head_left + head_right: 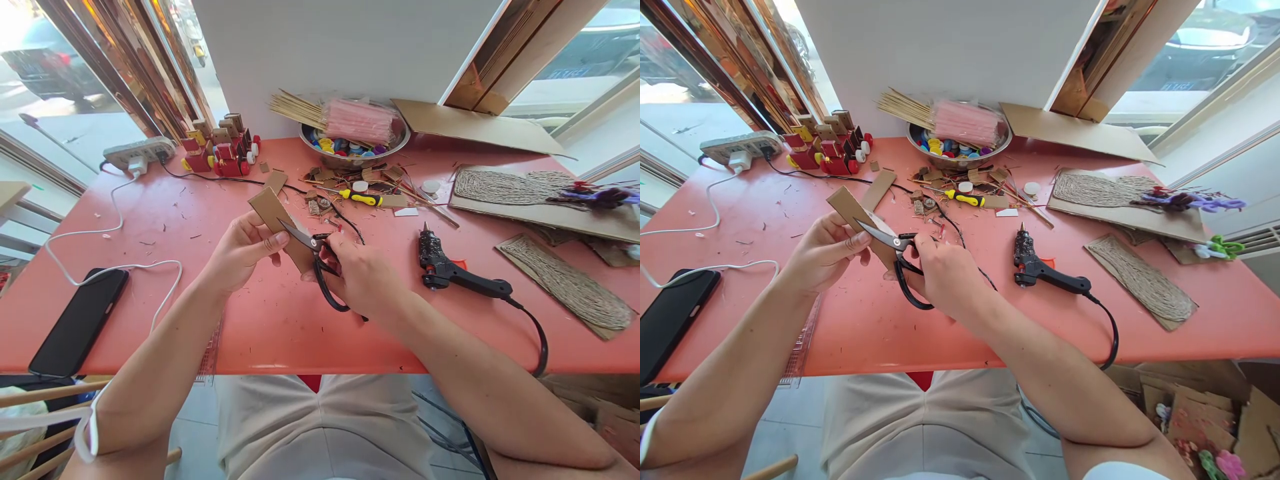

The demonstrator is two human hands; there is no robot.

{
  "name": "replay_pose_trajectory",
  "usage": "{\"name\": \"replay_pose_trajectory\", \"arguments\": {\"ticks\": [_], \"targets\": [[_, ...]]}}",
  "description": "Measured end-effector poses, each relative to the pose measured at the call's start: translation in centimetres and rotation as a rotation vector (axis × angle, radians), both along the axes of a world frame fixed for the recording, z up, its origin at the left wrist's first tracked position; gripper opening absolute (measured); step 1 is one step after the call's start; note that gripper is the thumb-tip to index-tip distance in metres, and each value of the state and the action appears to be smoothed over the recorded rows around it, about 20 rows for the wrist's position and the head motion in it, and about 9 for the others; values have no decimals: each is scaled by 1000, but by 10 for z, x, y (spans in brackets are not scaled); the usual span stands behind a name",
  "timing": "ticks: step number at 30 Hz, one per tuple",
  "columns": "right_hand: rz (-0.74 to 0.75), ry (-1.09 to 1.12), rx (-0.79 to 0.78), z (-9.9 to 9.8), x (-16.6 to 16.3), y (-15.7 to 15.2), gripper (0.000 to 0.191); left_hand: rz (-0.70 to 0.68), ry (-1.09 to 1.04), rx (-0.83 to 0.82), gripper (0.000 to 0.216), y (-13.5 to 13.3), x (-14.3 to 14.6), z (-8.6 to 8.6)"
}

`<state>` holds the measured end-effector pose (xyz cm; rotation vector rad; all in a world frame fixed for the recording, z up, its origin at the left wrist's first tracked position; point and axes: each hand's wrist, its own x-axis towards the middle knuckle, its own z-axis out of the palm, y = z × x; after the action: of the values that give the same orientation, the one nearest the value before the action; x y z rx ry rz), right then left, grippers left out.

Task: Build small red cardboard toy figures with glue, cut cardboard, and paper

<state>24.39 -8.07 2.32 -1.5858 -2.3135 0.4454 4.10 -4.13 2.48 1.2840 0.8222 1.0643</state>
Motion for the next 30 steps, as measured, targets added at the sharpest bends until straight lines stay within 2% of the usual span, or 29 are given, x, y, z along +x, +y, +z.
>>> {"name": "replay_pose_trajectory", "arguments": {"ticks": [8, 14, 18, 23, 26, 30], "targets": [[67, 129, 8, -1, 1, 2, 20, -19, -2, -13, 43, 0, 0, -1], [55, 279, -65, -2, 0, 2, 27, -30, -48, -29, 47, -1, 1, -2], [42, 504, -282, -5, -1, 2, 39, -17, -34, -36, 52, -2, 2, -1], [135, 833, -675, -6, -5, 2, 72, 50, 9, 24, 55, -5, 5, 2], [202, 931, -750, -6, -7, 1, 81, 104, 20, 34, 46, -8, 7, 3], [231, 983, -787, -5, -8, -1, 81, 132, 16, 12, 36, -10, 10, 3]]}}
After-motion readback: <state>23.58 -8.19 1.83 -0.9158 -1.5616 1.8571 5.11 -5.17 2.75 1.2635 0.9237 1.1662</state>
